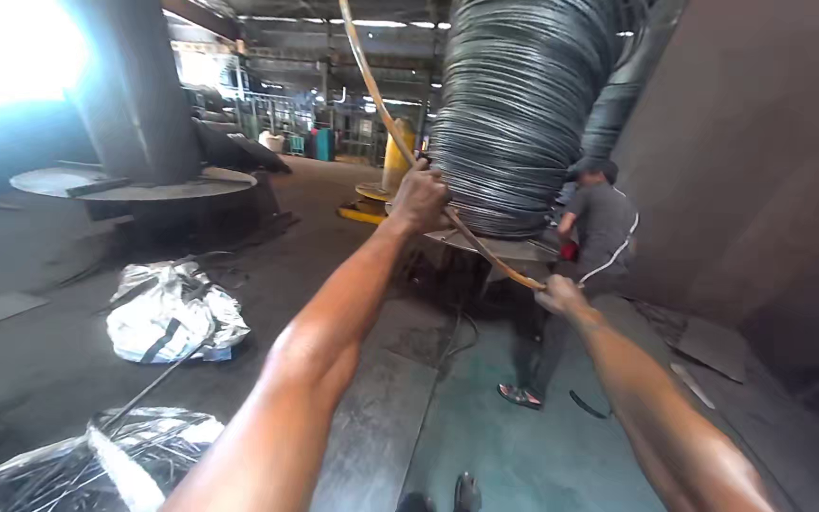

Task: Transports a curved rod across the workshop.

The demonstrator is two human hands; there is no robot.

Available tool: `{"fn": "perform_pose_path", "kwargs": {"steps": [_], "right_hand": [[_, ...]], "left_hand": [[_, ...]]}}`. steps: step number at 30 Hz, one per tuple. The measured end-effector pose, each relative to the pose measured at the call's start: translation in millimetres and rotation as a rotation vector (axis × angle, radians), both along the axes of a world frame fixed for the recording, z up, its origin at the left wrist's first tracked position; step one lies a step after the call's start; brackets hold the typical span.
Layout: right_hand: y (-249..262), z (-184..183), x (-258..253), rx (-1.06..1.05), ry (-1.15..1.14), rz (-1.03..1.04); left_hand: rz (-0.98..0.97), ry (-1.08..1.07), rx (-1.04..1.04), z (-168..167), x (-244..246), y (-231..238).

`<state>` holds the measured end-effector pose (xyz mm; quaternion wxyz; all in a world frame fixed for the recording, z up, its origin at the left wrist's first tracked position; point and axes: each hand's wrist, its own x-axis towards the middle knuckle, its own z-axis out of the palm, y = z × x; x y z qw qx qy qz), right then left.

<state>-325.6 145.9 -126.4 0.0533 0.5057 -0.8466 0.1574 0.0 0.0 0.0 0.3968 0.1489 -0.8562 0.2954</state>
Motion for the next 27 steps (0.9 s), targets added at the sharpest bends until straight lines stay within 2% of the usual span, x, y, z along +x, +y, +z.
{"fn": "perform_pose_path", "kwargs": {"steps": [5,7,16,20,27], "right_hand": [[23.6,3.2,22.2,-0.010,-0.003,0.043],[37.8,2.0,26.8,-0.003,-0.003,0.045],[118.0,-21.4,25.8,0.030,-0.043,0.040],[159.2,-20.3,24.9,-0.002,-0.089,0.051],[215.8,-20.7,39.4,-0.008,-0.091,0.055]], "left_hand": [[-0.054,0.025,-0.066,5.4,24.0,28.7],[-0.032,0.015,-0.033,2.8,31.0,41.4],[-0.008,0.011,0.033,-21.8,30.5,125.5],[-0.036,0.024,-0.074,-8.3,21.9,170.9],[-0.041,0.040,-0.112,-3.1,37.9,232.1]]}}
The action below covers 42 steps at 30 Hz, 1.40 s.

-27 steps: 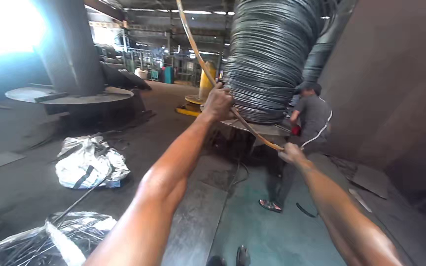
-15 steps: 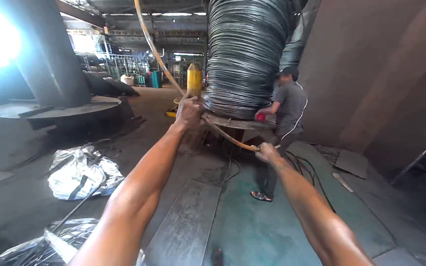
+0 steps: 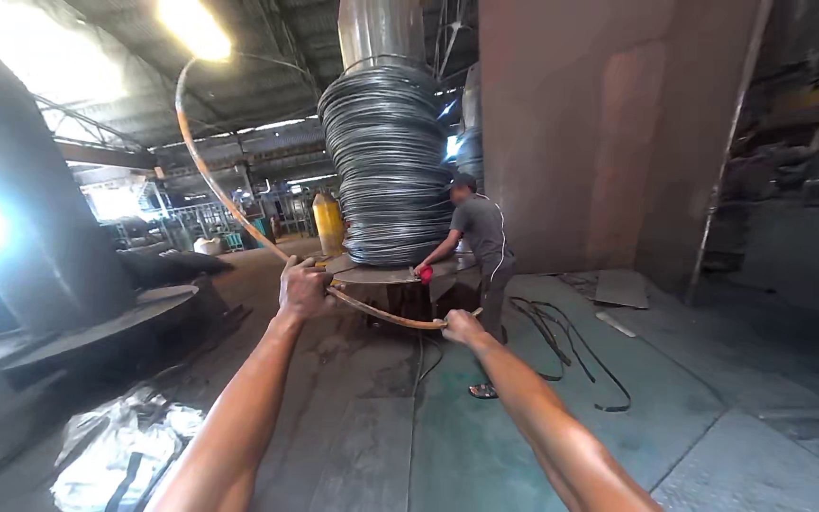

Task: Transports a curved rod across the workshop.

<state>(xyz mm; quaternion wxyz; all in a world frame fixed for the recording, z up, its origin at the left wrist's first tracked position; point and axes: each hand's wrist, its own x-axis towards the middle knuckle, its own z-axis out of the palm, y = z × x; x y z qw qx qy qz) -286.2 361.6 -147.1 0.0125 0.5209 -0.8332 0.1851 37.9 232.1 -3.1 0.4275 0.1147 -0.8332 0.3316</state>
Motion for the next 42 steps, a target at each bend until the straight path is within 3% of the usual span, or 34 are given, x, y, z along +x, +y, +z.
{"fn": "perform_pose_path", "kwargs": {"steps": [15,20,22,25,27,30,35,42], "right_hand": [[68.5,0.1,74.9,0.035,0.050,-0.007],[78.6,59.3,123.7,0.120,0.269,-0.001],[66.9,52.0,146.2,0.162,0.285,0.014],[59.0,39.6,145.4,0.275,0.319,0.023],[66.7,44.9,134.9,0.340,0.363,0.022],[82.3,53.1,121.6,0.371,0.421,-0.002],[86.3,44.4,143.3,0.339,0.390,0.029],[144.9,50.7,147.3,0.263,0.354,0.054]], "left_hand": [[-0.029,0.082,-0.010,-30.2,77.5,54.1],[0.160,0.135,0.365,-66.8,142.3,60.9],[0.283,0.074,0.556,-88.4,168.7,58.5],[0.412,-0.040,0.733,-113.4,171.1,62.6],[0.363,0.013,0.702,-128.4,158.4,71.1],[0.186,0.203,0.439,-139.9,139.6,76.0],[0.190,0.133,0.455,-103.9,171.2,98.5],[0.138,0.195,0.193,-77.7,180.4,153.2]]}}
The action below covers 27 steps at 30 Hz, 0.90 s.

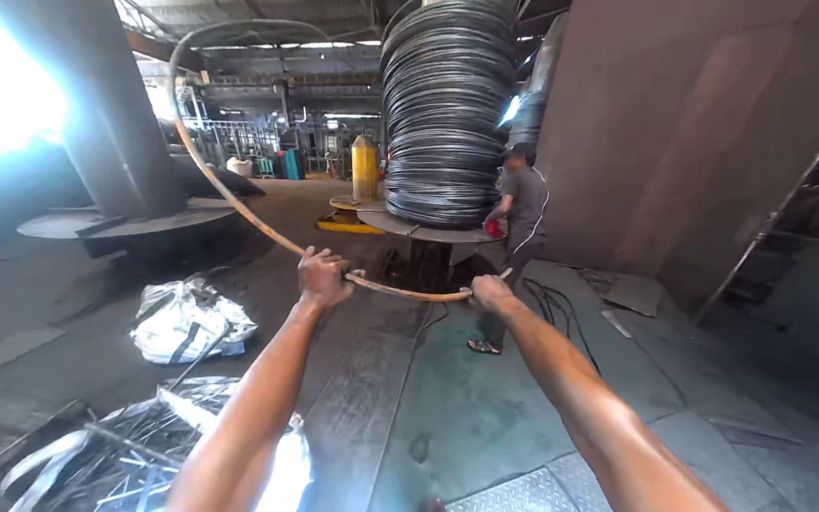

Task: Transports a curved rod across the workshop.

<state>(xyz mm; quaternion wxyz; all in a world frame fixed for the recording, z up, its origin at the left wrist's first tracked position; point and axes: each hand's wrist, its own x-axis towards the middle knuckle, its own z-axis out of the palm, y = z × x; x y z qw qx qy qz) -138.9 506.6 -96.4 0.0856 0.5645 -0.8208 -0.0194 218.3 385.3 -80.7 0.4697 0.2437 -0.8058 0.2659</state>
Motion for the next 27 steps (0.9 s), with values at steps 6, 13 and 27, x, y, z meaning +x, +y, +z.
{"fn": "perform_pose_path", "kwargs": {"steps": [6,13,27], "right_hand": [[80.8,-22.5,-9.3,0.010,0.008,0.023],[164.2,-35.3,26.0,0.054,-0.001,0.004],[319.4,-67.7,150.0,0.204,0.028,-0.064]], "left_hand": [[-0.005,-0.019,-0.032,-11.0,0.0,93.9],[0.029,-0.003,0.047,-38.4,31.9,177.5],[0.043,0.045,0.180,-122.4,144.3,322.5]]}}
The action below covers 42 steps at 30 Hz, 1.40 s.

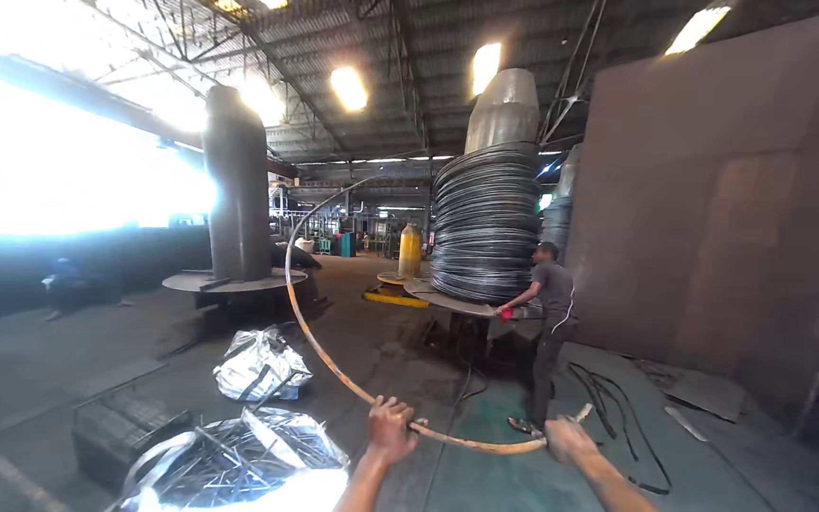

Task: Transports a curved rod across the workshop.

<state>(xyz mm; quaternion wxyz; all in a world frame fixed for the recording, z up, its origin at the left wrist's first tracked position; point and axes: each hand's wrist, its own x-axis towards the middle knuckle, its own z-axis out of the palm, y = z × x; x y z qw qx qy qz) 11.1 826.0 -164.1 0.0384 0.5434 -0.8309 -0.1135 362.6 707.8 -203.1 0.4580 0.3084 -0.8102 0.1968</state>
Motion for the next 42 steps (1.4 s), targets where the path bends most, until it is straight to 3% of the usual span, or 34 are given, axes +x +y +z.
{"fn": "perform_pose_path", "kwargs": {"steps": [6,9,17,25,36,42], "right_hand": [[68.8,32.6,47.0,-0.020,-0.008,-0.022],[106.0,31.6,58.0,-0.039,-0.005,-0.032],[215.1,-0.5,89.9,0.018,0.000,-0.044],[308.2,12.4,130.1,-0.009,0.017,-0.040],[411.8,-11.7,231.6,0.024,0.045,-0.080],[485.1,4.2,247.5,-0.006,0.043,-0.083]], "left_hand": [[0.000,-0.068,0.156,42.8,45.3,73.8],[0.008,-0.136,0.266,50.4,58.3,113.0],[0.011,-0.149,0.292,13.0,89.1,227.1],[-0.015,-0.074,0.210,14.5,132.5,315.8],[-0.016,-0.136,0.382,-11.4,233.7,415.1],[-0.018,-0.182,0.478,4.3,254.1,490.6]]}}
